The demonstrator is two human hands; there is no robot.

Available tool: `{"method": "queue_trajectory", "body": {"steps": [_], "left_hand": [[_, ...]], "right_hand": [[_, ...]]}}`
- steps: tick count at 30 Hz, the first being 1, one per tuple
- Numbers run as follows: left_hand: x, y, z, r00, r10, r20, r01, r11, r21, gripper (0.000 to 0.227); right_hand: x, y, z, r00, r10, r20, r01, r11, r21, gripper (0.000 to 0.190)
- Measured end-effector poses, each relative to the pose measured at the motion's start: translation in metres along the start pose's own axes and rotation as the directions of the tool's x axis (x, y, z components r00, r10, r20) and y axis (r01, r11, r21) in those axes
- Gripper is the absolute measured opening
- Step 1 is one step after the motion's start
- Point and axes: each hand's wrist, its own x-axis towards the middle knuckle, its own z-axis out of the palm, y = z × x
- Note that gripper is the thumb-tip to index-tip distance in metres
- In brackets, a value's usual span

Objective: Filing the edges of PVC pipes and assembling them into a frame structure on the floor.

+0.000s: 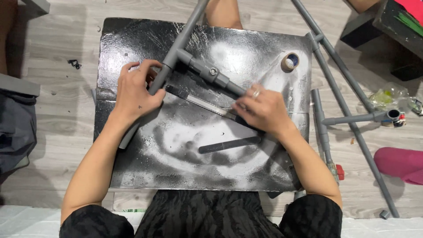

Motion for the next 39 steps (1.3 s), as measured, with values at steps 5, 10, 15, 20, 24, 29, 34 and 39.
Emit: {"method": "queue_trajectory", "body": {"steps": [5, 10, 15, 20, 24, 29, 34, 39], "left_hand": [[0.000, -0.011, -0.008, 0.998, -0.022, -0.052, 0.024, 0.999, 0.042, 0.052], [0.000, -0.017, -0.005, 0.995, -0.066, -0.076, 0.067, 0.998, 0.017, 0.051], [-0.001, -0.017, -0.005, 0.992, -0.113, -0.052, 0.112, 0.994, -0.018, 0.053], [-0.002, -0.020, -0.005, 0.995, -0.100, -0.028, 0.101, 0.994, 0.039, 0.054], [-0.003, -0.023, -0.002, 0.989, -0.145, -0.004, 0.145, 0.989, 0.026, 0.055], [-0.004, -0.026, 0.004, 0.983, -0.181, -0.012, 0.181, 0.983, 0.019, 0.058], [-0.004, -0.015, 0.006, 0.979, -0.205, 0.016, 0.203, 0.976, 0.085, 0.061], [-0.002, 0.029, 0.009, 0.922, -0.303, 0.241, 0.215, 0.918, 0.333, 0.079]], "right_hand": [[0.026, -0.050, -0.048, 0.942, -0.023, 0.335, 0.046, 0.997, -0.063, 0.026], [0.017, -0.057, -0.052, 0.796, 0.206, 0.569, -0.017, 0.947, -0.319, 0.038], [0.036, -0.056, -0.066, 0.604, 0.323, 0.728, -0.141, 0.943, -0.302, 0.033], [0.044, -0.054, -0.077, 0.575, 0.357, 0.736, -0.288, 0.930, -0.227, 0.020], [0.023, -0.039, -0.070, 0.743, 0.417, 0.524, -0.341, 0.909, -0.239, 0.017], [0.010, -0.033, -0.068, 0.848, 0.507, 0.153, -0.469, 0.854, -0.227, 0.018], [0.024, -0.038, -0.075, 0.755, 0.648, 0.097, -0.656, 0.746, 0.119, 0.014], [0.036, -0.045, -0.068, 0.632, 0.714, 0.302, -0.766, 0.634, 0.102, 0.024]]}}
